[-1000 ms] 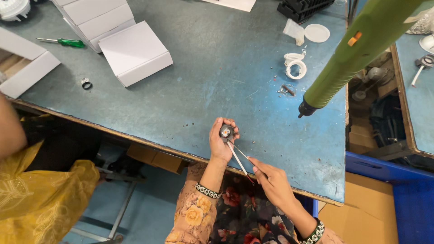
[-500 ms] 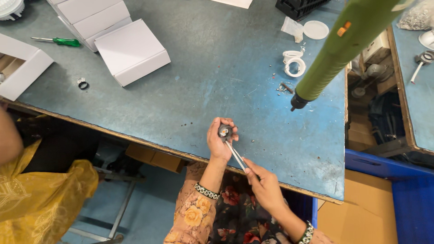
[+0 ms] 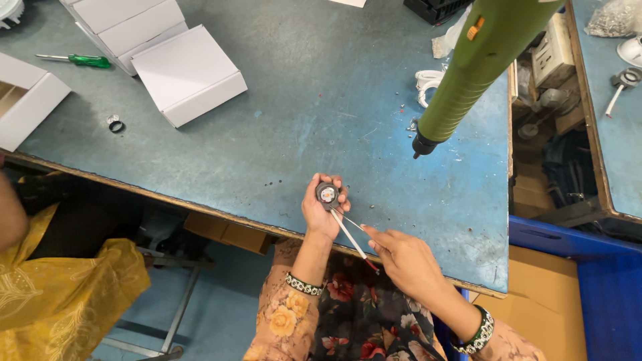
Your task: The person assembles a small cylindrical electronic component by inserting wires and tightening screws with a screwdriver. They handle the component and screwdriver repeatedly, adjusting internal parts and securing connections on a blue workbench.
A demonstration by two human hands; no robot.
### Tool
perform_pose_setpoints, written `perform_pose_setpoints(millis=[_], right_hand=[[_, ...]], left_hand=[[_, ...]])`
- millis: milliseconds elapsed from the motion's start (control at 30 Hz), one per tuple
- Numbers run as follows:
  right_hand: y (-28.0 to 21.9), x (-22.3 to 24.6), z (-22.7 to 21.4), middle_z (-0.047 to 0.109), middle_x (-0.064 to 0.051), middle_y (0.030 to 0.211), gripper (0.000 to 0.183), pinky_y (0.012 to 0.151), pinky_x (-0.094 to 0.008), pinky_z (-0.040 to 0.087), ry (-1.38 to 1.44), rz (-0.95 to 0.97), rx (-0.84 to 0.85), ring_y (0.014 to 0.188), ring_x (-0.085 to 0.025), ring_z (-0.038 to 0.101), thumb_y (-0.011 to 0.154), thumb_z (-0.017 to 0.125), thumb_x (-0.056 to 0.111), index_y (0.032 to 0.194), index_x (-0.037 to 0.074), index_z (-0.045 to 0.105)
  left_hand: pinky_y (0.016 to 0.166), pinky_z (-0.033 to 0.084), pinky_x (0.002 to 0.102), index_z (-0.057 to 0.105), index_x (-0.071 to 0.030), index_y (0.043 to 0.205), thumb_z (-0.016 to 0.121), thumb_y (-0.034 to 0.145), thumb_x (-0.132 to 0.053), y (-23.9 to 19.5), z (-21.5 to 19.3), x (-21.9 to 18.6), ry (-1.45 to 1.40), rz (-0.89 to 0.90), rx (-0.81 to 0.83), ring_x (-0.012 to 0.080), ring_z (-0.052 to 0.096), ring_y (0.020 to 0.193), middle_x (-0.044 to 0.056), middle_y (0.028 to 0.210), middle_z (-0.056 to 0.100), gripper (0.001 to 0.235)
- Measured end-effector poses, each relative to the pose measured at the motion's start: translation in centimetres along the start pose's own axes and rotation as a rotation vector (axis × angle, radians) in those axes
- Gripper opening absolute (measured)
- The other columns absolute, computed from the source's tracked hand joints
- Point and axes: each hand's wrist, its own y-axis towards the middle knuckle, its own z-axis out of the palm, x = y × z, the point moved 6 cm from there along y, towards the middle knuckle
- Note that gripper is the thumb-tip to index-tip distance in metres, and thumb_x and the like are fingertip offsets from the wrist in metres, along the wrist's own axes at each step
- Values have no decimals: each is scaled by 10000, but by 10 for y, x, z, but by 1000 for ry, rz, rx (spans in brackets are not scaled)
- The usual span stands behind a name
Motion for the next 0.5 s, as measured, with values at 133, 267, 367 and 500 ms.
perform_pose_setpoints(millis=[133,267,367,500], right_hand=[[-1,9,0,690,-141,799,356,674,-436,511,115,58,20,704,-332,657,950,605,202,1295,170,686],[0,6,8,686,-137,786,363,673,-421,513,159,99,31,685,-316,661,955,599,202,1308,175,678],[2,-2,13,669,-140,772,357,661,-426,502,113,97,16,675,-328,640,955,610,206,1303,192,691],[4,3,21,674,-130,777,349,638,-419,506,144,1,-80,667,-324,639,944,622,183,1282,187,708]], left_hand=[[500,505,366,537,-82,932,431,1086,-327,-7,3,-3,63,120,-26,227,586,649,119,895,594,308],[450,480,349,536,-95,915,433,1078,-334,-5,2,-6,82,124,-37,210,569,603,112,869,594,307],[449,475,346,543,-93,921,450,1068,-317,0,-1,-6,120,32,-5,201,553,585,118,855,594,284],[433,467,322,550,-111,925,469,1075,-304,5,-4,0,-181,-105,-2,191,538,566,97,851,602,258]])
